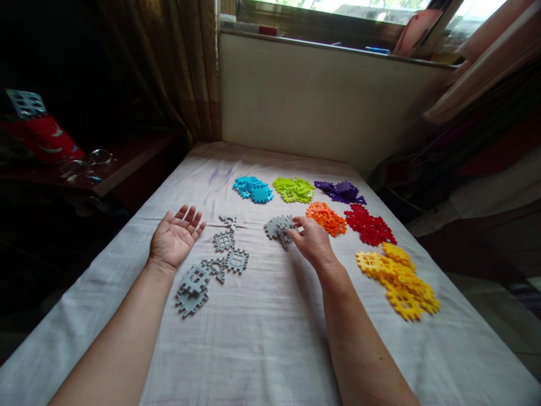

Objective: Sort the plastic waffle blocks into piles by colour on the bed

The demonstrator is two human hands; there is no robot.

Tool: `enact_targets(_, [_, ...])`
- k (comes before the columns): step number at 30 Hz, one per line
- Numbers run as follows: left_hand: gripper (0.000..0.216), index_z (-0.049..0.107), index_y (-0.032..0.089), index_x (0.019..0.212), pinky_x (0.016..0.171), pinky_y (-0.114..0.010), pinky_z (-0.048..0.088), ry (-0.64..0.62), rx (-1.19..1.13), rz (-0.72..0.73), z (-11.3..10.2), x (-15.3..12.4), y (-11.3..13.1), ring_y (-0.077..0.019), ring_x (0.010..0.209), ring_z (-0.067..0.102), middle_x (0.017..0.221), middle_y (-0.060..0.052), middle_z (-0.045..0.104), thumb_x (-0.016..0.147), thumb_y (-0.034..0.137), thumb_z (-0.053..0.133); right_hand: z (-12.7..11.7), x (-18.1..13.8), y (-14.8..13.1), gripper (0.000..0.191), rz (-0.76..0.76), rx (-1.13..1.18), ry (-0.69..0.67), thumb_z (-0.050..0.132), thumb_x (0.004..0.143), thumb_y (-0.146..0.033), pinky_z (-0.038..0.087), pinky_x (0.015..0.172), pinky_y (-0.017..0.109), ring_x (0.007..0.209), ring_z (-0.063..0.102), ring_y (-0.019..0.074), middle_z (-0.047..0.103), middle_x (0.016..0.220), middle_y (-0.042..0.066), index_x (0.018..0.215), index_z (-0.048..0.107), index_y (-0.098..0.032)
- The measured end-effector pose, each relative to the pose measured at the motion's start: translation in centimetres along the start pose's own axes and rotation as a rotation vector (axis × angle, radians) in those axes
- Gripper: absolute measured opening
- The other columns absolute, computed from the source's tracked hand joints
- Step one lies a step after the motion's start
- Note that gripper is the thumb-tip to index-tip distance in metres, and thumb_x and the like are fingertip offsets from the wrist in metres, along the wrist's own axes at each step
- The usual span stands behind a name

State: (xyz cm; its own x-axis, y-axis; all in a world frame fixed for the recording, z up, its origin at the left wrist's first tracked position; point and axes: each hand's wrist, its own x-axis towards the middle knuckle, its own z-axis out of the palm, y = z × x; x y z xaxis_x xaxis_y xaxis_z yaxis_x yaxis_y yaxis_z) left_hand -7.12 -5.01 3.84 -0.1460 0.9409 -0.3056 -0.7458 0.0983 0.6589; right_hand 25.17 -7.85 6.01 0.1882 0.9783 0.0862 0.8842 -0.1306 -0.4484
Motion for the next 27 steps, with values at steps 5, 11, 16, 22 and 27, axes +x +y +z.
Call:
enact_targets(5, [0.028,0.068,0.019,0.098,0.094,-0.044,0.055,0.005,-0.01,-0.004,0.1,-0.1,0.1,-0.0204,0.103,0.069,0.105,-0.008,0.073,0.096,0.037,0.046,-0.2,-1.2,-2.3,0.017,-0.128,0.005,-0.083,0.063,0.09,-0.026,0.047,0.081,0.027,0.084,0.067,0.016,0.073,0.104,0.004,0.103,0.074,-0.022])
enact_targets(11, [0.024,0.068,0.02,0.098,0.095,-0.044,0.054,-0.001,-0.007,-0.004,0.1,-0.1,0.1,-0.0211,0.103,0.069,0.107,-0.008,0.072,0.094,0.037,0.052,1.6,-4.7,-6.7,0.043,-0.389,-0.095,-0.419,0.073,0.082,-0.051,0.048,0.083,0.03,0.098,0.067,0.0218,0.07,0.113,0.008,0.115,0.07,-0.024])
enact_targets(16, [0.027,0.068,0.019,0.1,0.095,-0.044,0.054,-0.008,-0.011,-0.007,0.0,-0.1,0.1,-0.0208,0.104,0.068,0.107,-0.008,0.072,0.096,0.037,0.048,2.1,-5.7,-7.8,0.039,-0.428,-0.224,-0.418,0.073,0.081,-0.047,0.049,0.082,0.033,0.103,0.065,0.0251,0.066,0.114,0.012,0.109,0.069,-0.02])
enact_targets(22, [0.028,0.068,0.019,0.098,0.093,-0.043,0.055,0.011,-0.024,-0.013,0.3,-0.2,0.2,-0.0207,0.102,0.069,0.104,-0.008,0.073,0.097,0.036,0.045,0.5,-3.4,-5.3,0.047,-0.288,-0.168,-0.265,0.07,0.086,-0.047,0.048,0.088,0.033,0.108,0.063,0.024,0.064,0.121,0.009,0.125,0.063,-0.022])
enact_targets(27, [0.026,0.068,0.019,0.099,0.094,-0.044,0.055,0.004,-0.014,-0.011,0.1,-0.1,0.1,-0.0214,0.103,0.068,0.107,-0.008,0.072,0.095,0.036,0.048,0.3,-1.2,-2.0,0.044,-0.035,-0.199,0.017,0.065,0.088,-0.05,0.046,0.091,0.037,0.114,0.058,0.0284,0.062,0.124,0.014,0.119,0.066,-0.018])
